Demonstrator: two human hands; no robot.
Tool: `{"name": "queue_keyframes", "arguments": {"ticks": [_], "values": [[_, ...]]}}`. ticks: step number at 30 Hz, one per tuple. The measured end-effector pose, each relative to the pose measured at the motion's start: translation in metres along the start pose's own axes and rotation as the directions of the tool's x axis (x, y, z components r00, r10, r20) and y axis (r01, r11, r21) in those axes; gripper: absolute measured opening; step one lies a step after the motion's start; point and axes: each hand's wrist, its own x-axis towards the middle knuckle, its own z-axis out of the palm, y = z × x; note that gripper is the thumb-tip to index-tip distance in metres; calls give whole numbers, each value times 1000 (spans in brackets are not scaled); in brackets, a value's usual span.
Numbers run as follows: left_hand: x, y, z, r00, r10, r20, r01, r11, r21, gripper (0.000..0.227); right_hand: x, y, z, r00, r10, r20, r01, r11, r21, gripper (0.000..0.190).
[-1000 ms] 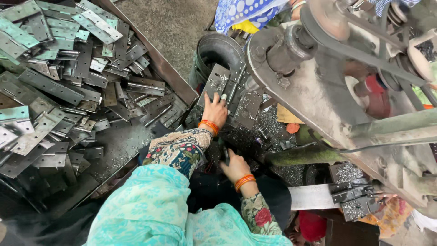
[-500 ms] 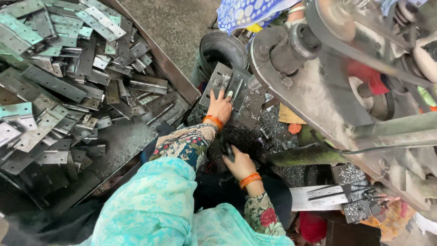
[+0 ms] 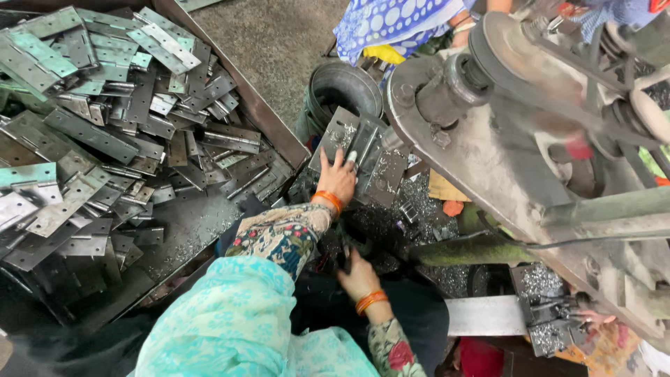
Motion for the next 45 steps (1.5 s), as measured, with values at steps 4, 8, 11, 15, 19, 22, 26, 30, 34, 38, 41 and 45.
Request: {"name": "queue_keyframes", "arguments": {"ticks": [4,8,11,15,19,22,26,30,34,38,41,45], "values": [[14,-2,-2,995,-18,96,14,999,38,42,1,-13,-32,999,27,40,-26,1000,-9,64],[33,-6,-8,990,1,139,-10,998,66,41,-15,-27,-13,995,84,-53,-80,994,73,68],[29,-8,-5,986,27,163,-40,996,79,39,-23,-24,6,995,81,-58,-73,990,122,65],[28,-2,-7,992,-1,126,-1,1000,18,43,-16,-11,-3,999,51,-13,-50,997,59,67],[31,-7,-9,985,6,172,-17,998,60,42,-5,-7,-10,1000,5,-10,-6,1000,-24,68],[34,-3,-8,978,15,209,-31,997,76,41,-11,2,15,999,16,-52,-16,1000,2,72],[37,-6,-7,985,23,172,-32,998,53,44,-22,13,72,977,-7,-214,37,990,137,77],[23,-1,-2,978,28,206,-50,993,102,41,-30,24,84,991,8,-136,15,986,164,74],[34,-8,-10,996,48,74,-55,993,105,41,-5,12,26,998,-44,-54,50,992,119,72],[4,1,-12,981,129,144,-151,977,153,37,6,-5,-27,996,-69,48,67,997,39,59],[-29,1,-23,964,178,196,-209,967,148,35,4,-23,-46,995,-54,78,53,999,14,59],[-76,-6,-32,943,278,182,-308,937,167,30,-3,-37,-56,995,-31,95,28,999,34,58]]}}
